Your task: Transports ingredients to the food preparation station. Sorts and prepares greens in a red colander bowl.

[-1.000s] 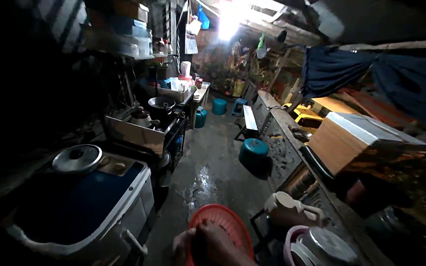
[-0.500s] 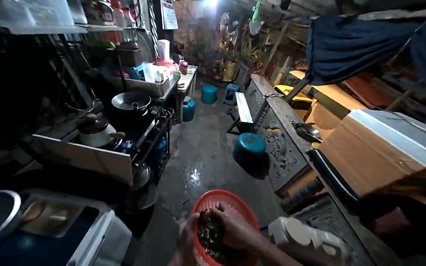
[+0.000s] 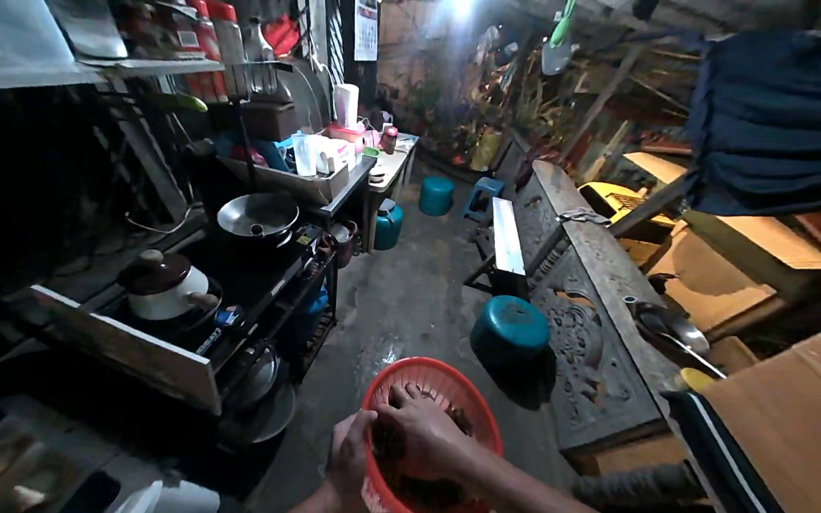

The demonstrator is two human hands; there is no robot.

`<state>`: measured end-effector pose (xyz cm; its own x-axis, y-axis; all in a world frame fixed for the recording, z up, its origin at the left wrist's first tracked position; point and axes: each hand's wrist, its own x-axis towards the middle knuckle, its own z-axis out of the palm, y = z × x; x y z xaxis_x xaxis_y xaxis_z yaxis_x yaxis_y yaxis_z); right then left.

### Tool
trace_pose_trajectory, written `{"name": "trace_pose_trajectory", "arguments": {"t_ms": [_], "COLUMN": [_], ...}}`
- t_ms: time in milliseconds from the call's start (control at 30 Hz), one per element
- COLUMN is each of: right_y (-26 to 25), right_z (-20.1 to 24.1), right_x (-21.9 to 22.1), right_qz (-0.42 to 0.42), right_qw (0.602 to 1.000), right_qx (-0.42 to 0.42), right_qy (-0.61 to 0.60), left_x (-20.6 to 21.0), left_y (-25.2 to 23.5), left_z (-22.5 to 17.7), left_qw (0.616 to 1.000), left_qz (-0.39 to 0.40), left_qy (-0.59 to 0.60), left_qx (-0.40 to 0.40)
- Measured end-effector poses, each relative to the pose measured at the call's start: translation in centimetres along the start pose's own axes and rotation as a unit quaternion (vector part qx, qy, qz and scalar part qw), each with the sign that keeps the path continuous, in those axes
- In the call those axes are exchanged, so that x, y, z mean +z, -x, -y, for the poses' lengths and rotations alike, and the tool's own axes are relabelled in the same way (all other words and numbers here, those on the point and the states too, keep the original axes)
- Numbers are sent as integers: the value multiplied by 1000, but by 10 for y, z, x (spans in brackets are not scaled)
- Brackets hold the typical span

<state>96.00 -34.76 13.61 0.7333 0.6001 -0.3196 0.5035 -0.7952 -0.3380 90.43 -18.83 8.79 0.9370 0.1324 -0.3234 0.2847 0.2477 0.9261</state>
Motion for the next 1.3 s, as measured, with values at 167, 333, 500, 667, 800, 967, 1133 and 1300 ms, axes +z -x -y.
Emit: {"name": "trace_pose_trajectory", "arguments": {"t_ms": [167,333,500,667,800,967,1133,1300], "right_y": [-33,-64,-119,-180,-198,-233,-292,-309], "right_z": [-65,-129,-170,-234,-279,-327,-396,-495], "right_x": [-64,-133,-127,-139,-203,-245,-236,-298], "right_qz": [-4,72,55,-98,-133,-70,-43,-112], "right_qw": [989,997,984,974,966,976,987,981], "right_qx": [-18,33,167,138,95,197,151,61], "right_qy": [-148,-25,-22,-151,-201,-61,-37,-147], "left_x": [29,60,96,121,148,205,266,321], "left_y": [-47,-127,-225,-326,-392,-452,-505,-557], "left_z": [-12,-24,-44,-53,-60,-81,-85,-88], "left_qw": [998,998,996,996,994,993,997,997], "left_qz": [-33,-57,-38,25,52,56,25,-14], "left_qy": [27,37,57,56,69,84,46,41], "left_qx": [-36,-7,51,58,66,69,59,70]}}
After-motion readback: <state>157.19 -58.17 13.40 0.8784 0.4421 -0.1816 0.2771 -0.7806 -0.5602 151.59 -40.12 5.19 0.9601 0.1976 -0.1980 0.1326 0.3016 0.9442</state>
